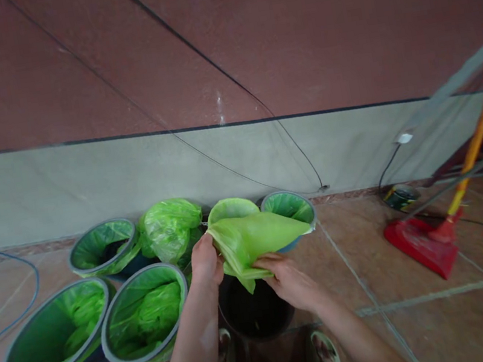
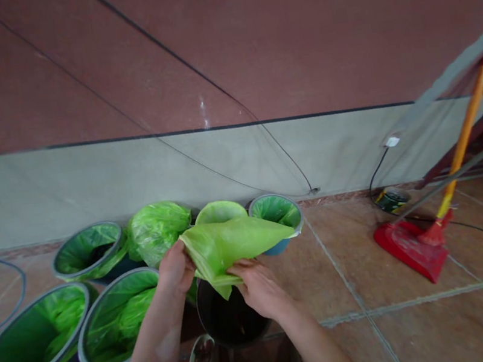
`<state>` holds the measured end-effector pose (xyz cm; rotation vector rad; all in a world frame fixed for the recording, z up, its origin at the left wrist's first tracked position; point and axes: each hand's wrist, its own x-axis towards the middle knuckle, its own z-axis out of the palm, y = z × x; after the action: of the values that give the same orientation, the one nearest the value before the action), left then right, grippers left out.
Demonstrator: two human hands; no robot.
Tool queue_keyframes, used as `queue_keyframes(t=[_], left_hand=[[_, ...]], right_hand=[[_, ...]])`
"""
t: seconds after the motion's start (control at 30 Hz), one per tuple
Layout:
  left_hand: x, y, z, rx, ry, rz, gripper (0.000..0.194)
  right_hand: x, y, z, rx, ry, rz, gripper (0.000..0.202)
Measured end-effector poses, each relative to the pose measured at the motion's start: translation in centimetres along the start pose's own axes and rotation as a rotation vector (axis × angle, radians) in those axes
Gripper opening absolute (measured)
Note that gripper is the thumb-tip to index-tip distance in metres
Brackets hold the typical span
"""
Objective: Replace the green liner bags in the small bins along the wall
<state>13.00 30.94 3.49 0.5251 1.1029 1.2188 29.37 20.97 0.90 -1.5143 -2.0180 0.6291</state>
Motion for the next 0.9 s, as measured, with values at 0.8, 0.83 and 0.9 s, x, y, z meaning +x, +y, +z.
queue_keyframes(t=[0.8,0.83,0.9], left_hand=[[-4.7,-1.2,2.7,0.366,-0.396,0.176,0.048],[-4.8,-1.5,2.8,0.416,-0.446,0.187,0.047],[-4.8,-2.2,3.0,0.535,-0.499,0.239,0.041]], right_hand=[[1.4,1.2,0.7,0.388,0.702,0.428,0.037],[1.2,0.5,0.9,0.364,0.657,0.377,0.042],[0.8,-1.0,1.4,0.329,0.520,0.240,0.056]])
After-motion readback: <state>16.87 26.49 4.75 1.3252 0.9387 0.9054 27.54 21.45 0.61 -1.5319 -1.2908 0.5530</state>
